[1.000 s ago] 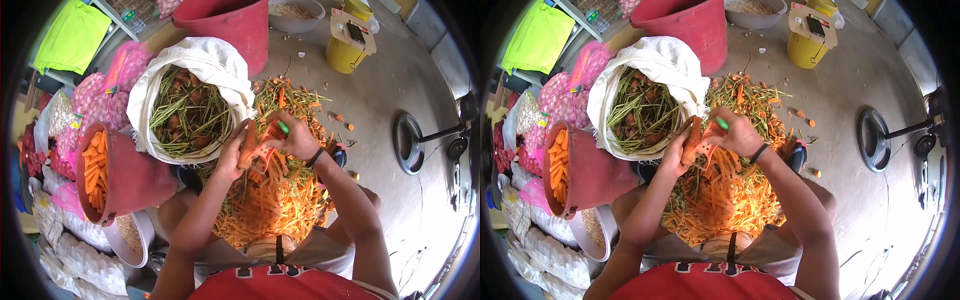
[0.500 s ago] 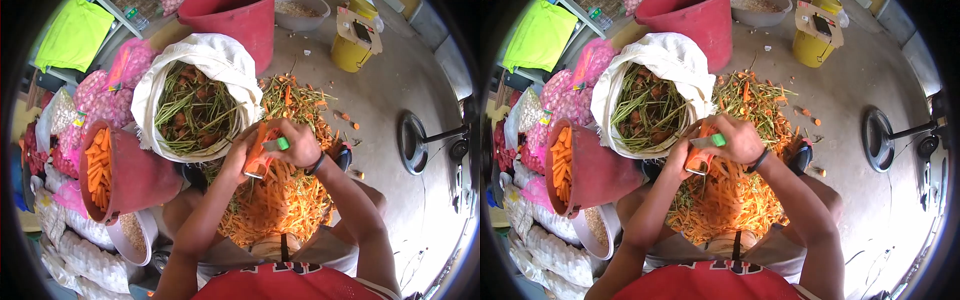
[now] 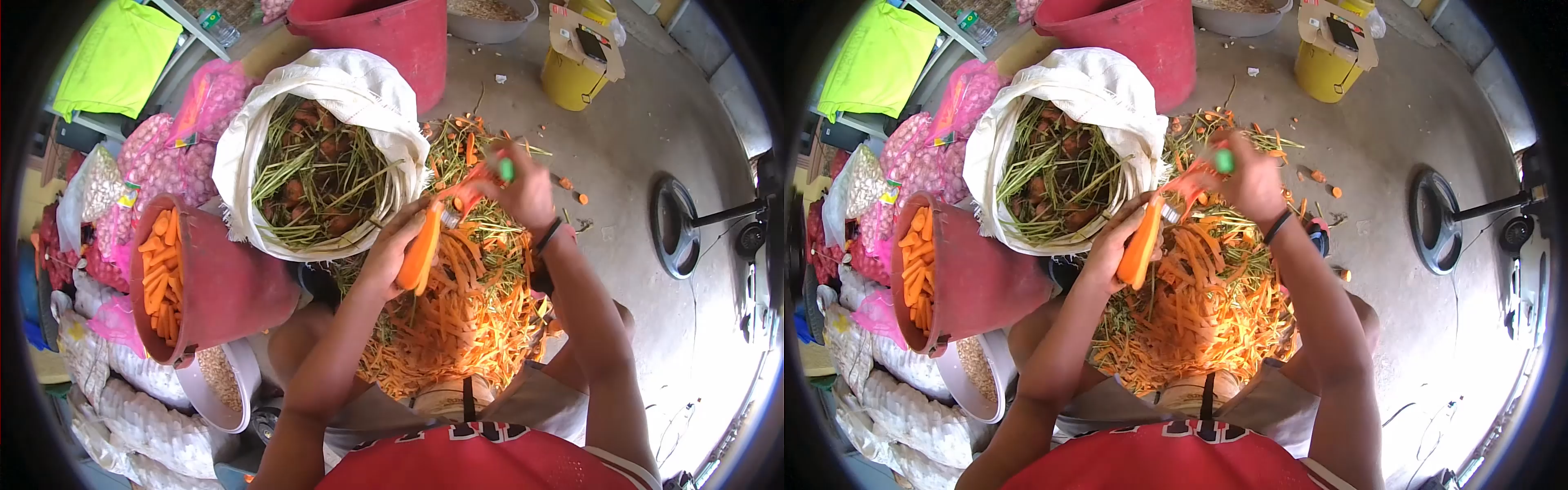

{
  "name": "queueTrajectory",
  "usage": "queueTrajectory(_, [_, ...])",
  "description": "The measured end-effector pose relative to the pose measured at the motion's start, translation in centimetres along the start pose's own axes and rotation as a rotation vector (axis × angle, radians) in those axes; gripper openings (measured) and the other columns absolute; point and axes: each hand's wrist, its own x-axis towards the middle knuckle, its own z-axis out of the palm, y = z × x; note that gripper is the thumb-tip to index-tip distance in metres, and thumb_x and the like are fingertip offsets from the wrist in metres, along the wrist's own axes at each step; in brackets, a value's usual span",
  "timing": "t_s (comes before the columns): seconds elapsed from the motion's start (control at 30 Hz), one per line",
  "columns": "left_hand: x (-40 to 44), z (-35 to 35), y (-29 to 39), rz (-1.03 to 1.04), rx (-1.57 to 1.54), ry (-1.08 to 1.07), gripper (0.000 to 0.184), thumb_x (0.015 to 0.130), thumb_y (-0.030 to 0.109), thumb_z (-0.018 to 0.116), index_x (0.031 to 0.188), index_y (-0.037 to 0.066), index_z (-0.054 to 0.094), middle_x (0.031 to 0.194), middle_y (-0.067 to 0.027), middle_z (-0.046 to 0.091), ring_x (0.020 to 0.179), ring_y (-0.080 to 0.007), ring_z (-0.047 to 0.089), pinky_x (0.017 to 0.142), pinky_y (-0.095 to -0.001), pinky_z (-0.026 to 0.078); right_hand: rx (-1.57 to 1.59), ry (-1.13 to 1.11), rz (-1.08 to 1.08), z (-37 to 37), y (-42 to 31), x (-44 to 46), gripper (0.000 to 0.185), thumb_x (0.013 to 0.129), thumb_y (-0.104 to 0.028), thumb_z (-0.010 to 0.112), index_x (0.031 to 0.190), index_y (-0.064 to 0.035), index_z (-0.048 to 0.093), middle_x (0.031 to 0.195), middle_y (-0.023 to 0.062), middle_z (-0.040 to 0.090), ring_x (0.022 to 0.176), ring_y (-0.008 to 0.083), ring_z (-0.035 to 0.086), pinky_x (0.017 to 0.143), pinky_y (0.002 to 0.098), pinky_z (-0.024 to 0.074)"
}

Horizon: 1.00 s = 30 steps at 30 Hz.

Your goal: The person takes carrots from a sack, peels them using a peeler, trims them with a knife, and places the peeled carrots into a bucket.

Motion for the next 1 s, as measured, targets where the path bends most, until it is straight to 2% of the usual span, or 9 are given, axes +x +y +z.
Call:
queueTrajectory(0.1, [-0.3,0.7,0.7,0.005,0.011,0.011,0.040,0.102,0.023,0.053,0.140,0.011,0.048,0.112,-0.0100,0.063,0.083,-0.0164,0.066,0.064,-0.0322,0.058,0.041,0.018,0.321,-0.9,0.8,0.5,0.061,0.069,-0.039,0.089,0.110,-0.0055,0.058,0.084,0.0117,0.071,0.072,0.0248,0.073,0.064,0.0345,0.0596])
queueTrajectory(0.23, [0.3,0.1,0.5,0.003,-0.073,0.063,0.040,0.102,0.024,0.053,0.140,0.013,0.047,0.110,-0.0076,0.064,0.081,-0.0163,0.066,0.061,-0.0312,0.057,0.134,-0.214,-0.191,1.3,-5.2,-2.1,0.056,0.071,-0.044,0.086,0.102,-0.0057,0.060,0.080,0.0082,0.068,0.066,0.0217,0.070,0.059,0.0349,0.0583])
queueTrajectory(0.3, [-0.2,0.6,0.0,-0.028,-0.060,0.077,0.039,0.102,0.025,0.053,0.139,0.013,0.048,0.108,-0.0070,0.064,0.079,-0.0155,0.065,0.061,-0.0304,0.056,0.105,-0.090,-0.191,1.4,-3.8,-1.7,0.056,0.071,-0.044,0.087,0.101,-0.0056,0.060,0.077,0.0077,0.068,0.064,0.0209,0.070,0.057,0.0339,0.0573])
queueTrajectory(0.43, [-0.6,0.3,0.1,-0.014,-0.067,0.011,0.036,0.103,0.027,0.051,0.137,0.013,0.048,0.104,-0.0075,0.063,0.078,-0.0129,0.061,0.062,-0.0282,0.051,0.002,0.043,0.320,-0.9,0.4,0.8,0.055,0.071,-0.038,0.088,0.103,-0.0039,0.059,0.082,0.0104,0.070,0.066,0.0223,0.070,0.059,0.0335,0.0574])
queueTrajectory(0.57, [0.5,0.1,0.5,0.052,-0.161,0.101,0.038,0.104,0.024,0.050,0.138,0.009,0.046,0.111,-0.0086,0.061,0.084,-0.0129,0.062,0.069,-0.0288,0.055,0.254,-0.172,-0.221,1.2,-5.2,-1.9,0.050,0.073,-0.036,0.086,0.104,-0.0062,0.061,0.082,0.0093,0.068,0.071,0.0221,0.071,0.061,0.0350,0.0577])
queueTrajectory(0.63, [0.0,0.6,0.4,0.028,-0.118,0.037,0.039,0.103,0.025,0.052,0.137,0.009,0.047,0.108,-0.0065,0.061,0.083,-0.0133,0.063,0.068,-0.0293,0.056,0.154,-0.200,-0.292,0.9,-5.0,-1.8,0.050,0.073,-0.037,0.087,0.103,-0.0061,0.061,0.080,0.0092,0.068,0.070,0.0221,0.071,0.060,0.0347,0.0578])
queueTrajectory(0.77, [-0.6,-0.2,-0.2,-0.001,-0.052,-0.036,0.039,0.102,0.025,0.054,0.137,0.008,0.049,0.107,-0.0043,0.061,0.084,-0.0129,0.062,0.067,-0.0294,0.055,-0.110,0.106,0.121,-0.4,0.1,0.6,0.057,0.071,-0.040,0.087,0.105,-0.0040,0.058,0.080,0.0107,0.070,0.067,0.0216,0.071,0.057,0.0321,0.0581])
queueTrajectory(0.83, [-0.2,-0.2,-0.1,0.040,-0.091,-0.021,0.038,0.103,0.024,0.052,0.137,0.009,0.047,0.106,-0.0054,0.061,0.085,-0.0129,0.061,0.066,-0.0299,0.053,0.155,0.045,0.108,-0.1,-0.9,-0.2,0.058,0.072,-0.040,0.087,0.108,-0.0052,0.057,0.081,0.0098,0.071,0.069,0.0221,0.072,0.058,0.0335,0.0588])
queueTrajectory(1.0, [0.0,0.5,-0.3,0.046,-0.108,0.036,0.043,0.103,0.025,0.051,0.140,0.006,0.045,0.116,-0.0078,0.062,0.091,-0.0148,0.063,0.076,-0.0315,0.056,0.142,-0.156,-0.333,1.4,-4.6,-2.0,0.052,0.076,-0.045,0.083,0.105,-0.0078,0.060,0.078,0.0075,0.066,0.062,0.0201,0.068,0.056,0.0332,0.0570])
